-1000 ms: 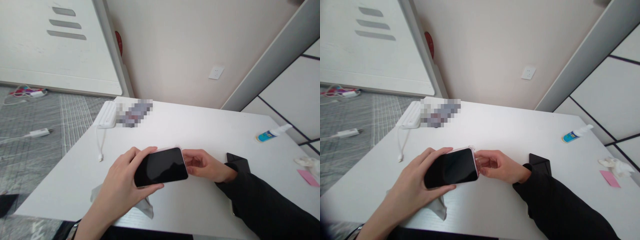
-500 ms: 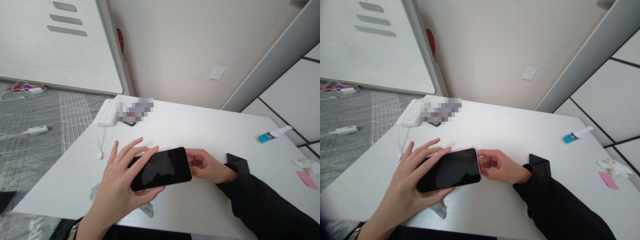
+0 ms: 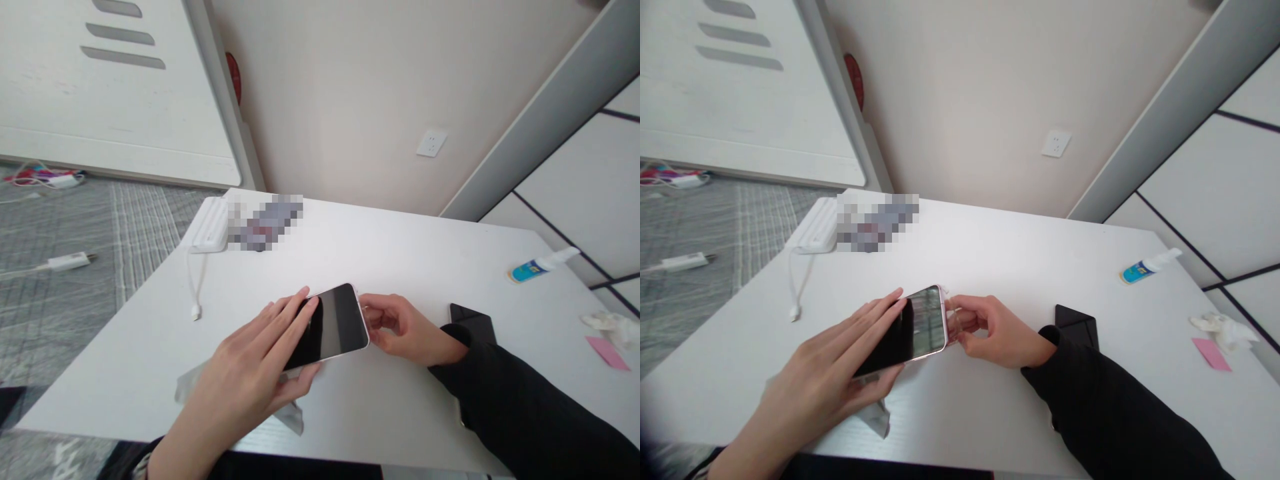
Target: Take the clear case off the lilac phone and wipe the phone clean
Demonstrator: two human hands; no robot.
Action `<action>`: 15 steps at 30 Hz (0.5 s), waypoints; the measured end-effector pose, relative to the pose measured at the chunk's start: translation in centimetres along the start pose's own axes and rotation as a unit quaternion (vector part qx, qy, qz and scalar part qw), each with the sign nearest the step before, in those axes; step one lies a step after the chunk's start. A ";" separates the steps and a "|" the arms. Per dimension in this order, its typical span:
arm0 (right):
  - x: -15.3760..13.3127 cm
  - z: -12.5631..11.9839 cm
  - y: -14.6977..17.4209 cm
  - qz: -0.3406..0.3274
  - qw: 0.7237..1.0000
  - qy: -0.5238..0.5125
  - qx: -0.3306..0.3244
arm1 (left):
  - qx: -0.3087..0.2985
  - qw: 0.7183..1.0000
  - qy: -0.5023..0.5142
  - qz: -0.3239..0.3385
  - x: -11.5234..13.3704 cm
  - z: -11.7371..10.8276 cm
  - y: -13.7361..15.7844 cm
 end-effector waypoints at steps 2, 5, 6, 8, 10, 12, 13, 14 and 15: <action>0.0 0.3 -0.1 0.000 1.000 -0.009 -0.006 | -0.009 1.000 -0.007 0.012 0.3 0.2 -0.1; 0.1 0.4 -0.2 -0.007 1.000 -0.015 0.001 | -0.009 1.000 -0.018 0.014 0.4 0.2 -0.2; 0.1 0.4 -0.2 -0.009 1.000 -0.020 0.004 | -0.007 1.000 -0.023 0.012 0.4 0.1 -0.3; 0.3 0.4 -0.3 -0.009 0.999 -0.030 0.011 | -0.004 0.999 -0.032 0.008 0.3 0.0 -0.5; 0.4 0.6 -0.4 -0.009 0.999 -0.038 0.012 | -0.005 0.999 -0.037 0.005 0.3 -0.1 -0.7; 0.5 0.7 -0.5 -0.015 0.998 -0.053 0.009 | 0.000 1.000 -0.030 0.004 0.3 -0.3 -0.4; 0.6 0.8 -0.6 -0.016 0.998 -0.062 0.009 | 0.007 1.000 -0.015 -0.001 0.1 -0.3 0.0; 0.7 0.6 -0.6 -0.015 0.998 -0.065 0.014 | 0.018 1.000 0.010 -0.020 -0.4 -0.5 0.5; 0.9 0.3 -0.6 -0.010 0.998 -0.057 0.029 | 0.032 0.997 0.040 -0.054 -1.1 -0.5 1.3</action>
Point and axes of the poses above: each hand's wrist, its own y-axis away from the middle knuckle, its own z-axis out of the palm, x = y × z, the point moved 8 cm from there along -y, towards the middle knuckle, and after that the axes turned 12 degrees about -x, right-handed, at the moved point
